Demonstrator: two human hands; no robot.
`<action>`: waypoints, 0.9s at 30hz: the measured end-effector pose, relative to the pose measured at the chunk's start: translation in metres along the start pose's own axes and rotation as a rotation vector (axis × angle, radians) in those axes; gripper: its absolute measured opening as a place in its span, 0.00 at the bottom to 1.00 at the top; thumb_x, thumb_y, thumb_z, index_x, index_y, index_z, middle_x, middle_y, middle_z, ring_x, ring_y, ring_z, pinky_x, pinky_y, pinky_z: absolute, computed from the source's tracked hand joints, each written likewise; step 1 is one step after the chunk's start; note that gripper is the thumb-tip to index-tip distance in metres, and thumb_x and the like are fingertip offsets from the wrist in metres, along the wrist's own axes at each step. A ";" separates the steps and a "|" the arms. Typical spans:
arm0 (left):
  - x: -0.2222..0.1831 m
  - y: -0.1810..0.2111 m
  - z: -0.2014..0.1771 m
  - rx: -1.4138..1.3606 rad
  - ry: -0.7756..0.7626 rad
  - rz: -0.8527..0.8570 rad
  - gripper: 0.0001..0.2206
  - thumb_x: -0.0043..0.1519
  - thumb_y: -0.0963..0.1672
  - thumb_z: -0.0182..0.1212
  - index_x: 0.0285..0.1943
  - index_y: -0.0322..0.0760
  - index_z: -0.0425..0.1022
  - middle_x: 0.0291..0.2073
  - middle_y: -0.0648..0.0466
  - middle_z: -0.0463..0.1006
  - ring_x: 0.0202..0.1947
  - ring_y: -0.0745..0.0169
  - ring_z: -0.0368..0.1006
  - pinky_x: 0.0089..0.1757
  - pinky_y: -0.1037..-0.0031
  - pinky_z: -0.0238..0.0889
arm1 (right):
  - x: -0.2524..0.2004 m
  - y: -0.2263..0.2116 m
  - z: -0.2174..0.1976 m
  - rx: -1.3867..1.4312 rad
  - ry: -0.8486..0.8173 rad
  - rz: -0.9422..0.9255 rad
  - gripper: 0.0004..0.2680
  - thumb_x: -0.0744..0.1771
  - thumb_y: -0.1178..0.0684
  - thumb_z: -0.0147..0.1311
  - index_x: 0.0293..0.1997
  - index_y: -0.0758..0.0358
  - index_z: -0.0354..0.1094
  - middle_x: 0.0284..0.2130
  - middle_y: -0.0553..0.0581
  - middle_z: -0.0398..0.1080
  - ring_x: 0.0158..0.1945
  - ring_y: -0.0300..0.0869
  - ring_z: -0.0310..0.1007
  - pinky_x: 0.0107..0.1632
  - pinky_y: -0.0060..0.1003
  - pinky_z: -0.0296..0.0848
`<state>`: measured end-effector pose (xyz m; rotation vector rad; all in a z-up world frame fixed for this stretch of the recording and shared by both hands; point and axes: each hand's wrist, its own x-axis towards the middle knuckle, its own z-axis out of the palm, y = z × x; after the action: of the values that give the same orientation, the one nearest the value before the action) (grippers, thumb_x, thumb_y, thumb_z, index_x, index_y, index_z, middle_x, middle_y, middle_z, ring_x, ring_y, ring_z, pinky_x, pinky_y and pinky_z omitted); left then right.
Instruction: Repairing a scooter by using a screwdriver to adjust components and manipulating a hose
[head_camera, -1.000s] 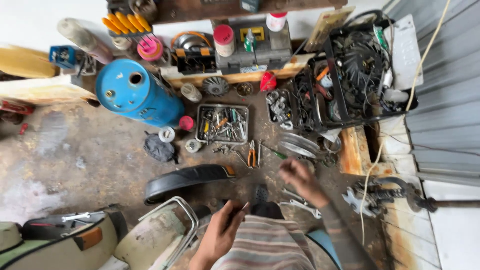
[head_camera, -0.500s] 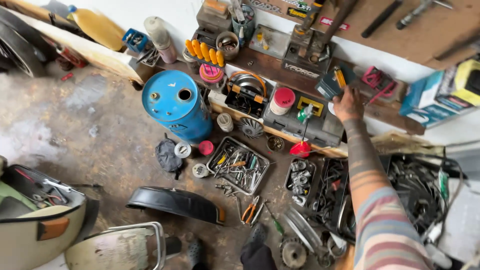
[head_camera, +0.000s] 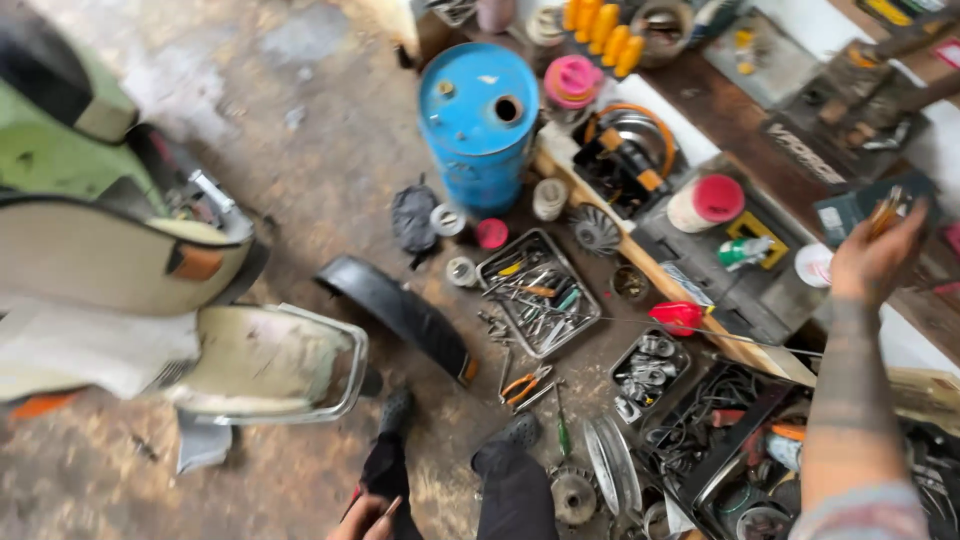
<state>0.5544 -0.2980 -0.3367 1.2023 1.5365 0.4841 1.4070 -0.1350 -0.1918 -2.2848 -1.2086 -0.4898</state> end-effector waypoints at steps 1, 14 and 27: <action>0.002 0.053 -0.013 -0.011 0.023 -0.013 0.06 0.51 0.41 0.67 0.34 0.36 0.85 0.19 0.56 0.81 0.23 0.68 0.74 0.33 0.79 0.67 | -0.036 -0.028 -0.006 0.016 -0.012 -0.021 0.24 0.69 0.72 0.55 0.73 0.78 0.47 0.59 0.83 0.65 0.58 0.71 0.69 0.61 0.54 0.66; -0.031 0.272 -0.235 -0.153 -0.651 0.376 0.07 0.66 0.39 0.57 0.51 0.33 0.74 0.31 0.53 0.81 0.23 0.65 0.72 0.28 0.73 0.67 | -0.425 -0.588 -0.187 1.647 -1.014 0.744 0.12 0.66 0.58 0.51 0.55 0.70 0.66 0.31 0.57 0.66 0.26 0.36 0.62 0.27 0.29 0.59; -0.080 0.163 -0.461 -0.161 -0.624 0.355 0.08 0.64 0.41 0.59 0.48 0.29 0.79 0.27 0.53 0.82 0.25 0.68 0.75 0.30 0.78 0.69 | -0.543 -0.839 -0.282 1.310 -0.710 0.417 0.02 0.67 0.58 0.58 0.38 0.65 0.72 0.24 0.49 0.69 0.25 0.32 0.59 0.29 0.26 0.59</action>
<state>0.2051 -0.1725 -0.0087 1.3424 0.7457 0.3997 0.3884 -0.2555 -0.0288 -1.3924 -0.8157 1.0590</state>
